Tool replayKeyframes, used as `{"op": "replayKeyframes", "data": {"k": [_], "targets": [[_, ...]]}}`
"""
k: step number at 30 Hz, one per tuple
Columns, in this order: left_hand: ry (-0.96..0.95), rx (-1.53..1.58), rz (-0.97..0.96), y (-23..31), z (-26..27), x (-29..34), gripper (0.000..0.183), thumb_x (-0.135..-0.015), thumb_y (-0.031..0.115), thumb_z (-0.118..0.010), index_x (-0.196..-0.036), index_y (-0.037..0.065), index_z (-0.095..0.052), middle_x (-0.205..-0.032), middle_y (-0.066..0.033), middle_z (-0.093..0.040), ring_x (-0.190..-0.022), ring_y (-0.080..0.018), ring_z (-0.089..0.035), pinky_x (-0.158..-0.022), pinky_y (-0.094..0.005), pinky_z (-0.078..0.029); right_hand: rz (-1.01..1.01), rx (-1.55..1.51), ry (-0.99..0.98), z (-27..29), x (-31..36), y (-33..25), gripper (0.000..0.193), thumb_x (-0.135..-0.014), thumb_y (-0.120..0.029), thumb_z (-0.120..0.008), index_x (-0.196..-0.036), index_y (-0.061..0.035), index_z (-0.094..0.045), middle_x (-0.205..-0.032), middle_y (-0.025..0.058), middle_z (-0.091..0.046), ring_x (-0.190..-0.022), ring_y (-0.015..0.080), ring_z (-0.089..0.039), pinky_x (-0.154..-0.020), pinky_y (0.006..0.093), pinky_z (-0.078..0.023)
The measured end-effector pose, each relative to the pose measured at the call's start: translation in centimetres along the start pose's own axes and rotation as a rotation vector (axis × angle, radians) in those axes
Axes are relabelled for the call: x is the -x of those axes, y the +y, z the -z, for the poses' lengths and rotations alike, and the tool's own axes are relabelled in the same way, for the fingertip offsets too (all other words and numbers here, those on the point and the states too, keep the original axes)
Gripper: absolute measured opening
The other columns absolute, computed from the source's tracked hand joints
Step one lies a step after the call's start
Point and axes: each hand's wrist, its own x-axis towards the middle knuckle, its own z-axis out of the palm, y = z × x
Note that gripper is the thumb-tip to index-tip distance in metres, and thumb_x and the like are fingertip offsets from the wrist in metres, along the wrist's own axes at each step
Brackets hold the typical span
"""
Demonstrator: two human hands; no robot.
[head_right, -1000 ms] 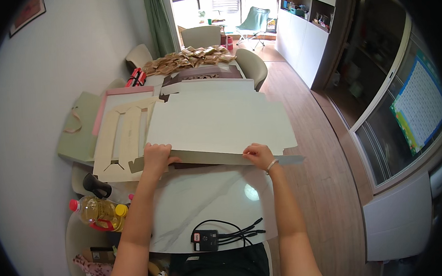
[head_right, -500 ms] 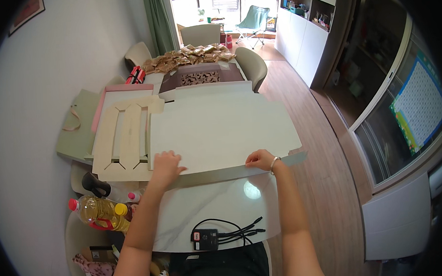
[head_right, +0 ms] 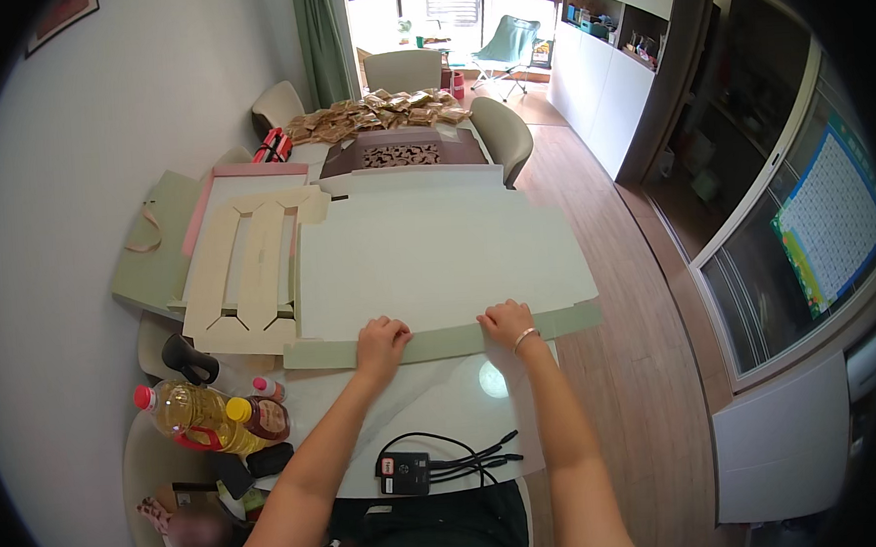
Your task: The person assembles flat cardboard boxes by folding the flaps and tucking them into slots. They handle several pre-cut cardboard pieces, folding the sides and securing the structure by hand on a white table.
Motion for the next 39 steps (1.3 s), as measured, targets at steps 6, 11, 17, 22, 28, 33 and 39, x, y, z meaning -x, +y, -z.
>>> {"op": "replayKeyframes", "data": {"k": [6,11,17,22,28,33,39], "targets": [[0.096,-0.056,-0.187,0.6,-2.3,1.3,0.017,-0.08,0.019,-0.07,-0.092,0.008,-0.068,-0.099,-0.0057,-0.064,-0.097,-0.0283,-0.056,-0.088,-0.0439,-0.043,-0.166,0.177,0.216,-1.7,0.3,-2.6,0.016,-0.081,-0.025,-0.056,-0.085,-0.0092,-0.059,-0.084,0.0078,-0.061,-0.088,0.0266,-0.058,-0.075,0.0448,-0.042],[-0.075,0.01,-0.402,3.2,-3.0,2.3,0.043,-0.082,0.023,-0.07,-0.119,0.002,-0.061,-0.126,-0.0127,-0.059,-0.124,-0.0321,-0.049,-0.106,-0.0471,-0.036,-0.143,0.213,0.324,-2.2,0.8,-4.4,0.015,-0.08,-0.023,-0.055,-0.086,-0.0094,-0.056,-0.085,0.0072,-0.06,-0.087,0.0255,-0.055,-0.077,0.0426,-0.041],[-0.152,-0.015,-0.383,2.7,-3.7,1.9,0.05,-0.082,0.027,-0.07,-0.124,0.002,-0.058,-0.133,-0.014,-0.055,-0.128,-0.0318,-0.047,-0.107,-0.0488,-0.037,-0.228,0.264,0.233,-1.1,1.7,-6.3,0.043,-0.09,-0.035,-0.05,-0.123,-0.0064,-0.049,-0.138,0.0129,-0.04,-0.13,0.0279,-0.035,-0.103,0.0545,-0.027],[-0.162,-0.047,-0.381,2.6,-3.8,2.2,0.051,-0.083,0.026,-0.068,-0.127,0.003,-0.057,-0.136,-0.0131,-0.053,-0.129,-0.0317,-0.047,-0.107,-0.0487,-0.037,-0.29,0.166,-0.045,-0.3,2.2,-8.7,0.072,-0.097,-0.051,-0.034,-0.152,-0.0085,-0.015,-0.161,0.0083,-0.003,-0.148,0.0262,-0.002,-0.114,0.0606,-0.002],[-0.234,-0.046,-0.352,3.5,-3.0,2.0,0.047,-0.089,0.022,-0.061,-0.132,0.005,-0.053,-0.143,-0.0088,-0.046,-0.135,-0.031,-0.039,-0.11,-0.0491,-0.031,-0.326,0.128,-0.096,-1.1,2.5,-8.5,0.077,-0.096,-0.056,-0.033,-0.153,-0.0084,-0.013,-0.161,0.0103,-0.002,-0.148,0.0278,-0.002,-0.113,0.0611,-0.001],[-0.258,-0.124,-0.368,3.4,-2.4,2.3,0.047,-0.093,0.024,-0.055,-0.138,0.012,-0.048,-0.147,-0.0074,-0.042,-0.138,-0.0305,-0.035,-0.112,-0.049,-0.028,-0.501,0.117,-0.143,1.4,3.3,-9.3,0.082,-0.093,-0.063,-0.034,-0.153,-0.0108,-0.013,-0.161,0.0106,-0.002,-0.148,0.0293,0.002,-0.113,0.0612,0.0],[-0.282,-0.139,-0.38,3.9,-2.3,2.2,0.045,-0.095,0.025,-0.053,-0.139,0.021,-0.047,-0.148,-0.0047,-0.041,-0.139,-0.0303,-0.033,-0.113,-0.0494,-0.027,-0.553,0.1,-0.198,0.7,3.4,-8.2,0.085,-0.091,-0.065,-0.035,-0.154,-0.0114,-0.011,-0.161,0.0117,0.0,-0.148,0.0309,0.005,-0.112,0.0633,0.001]]}}
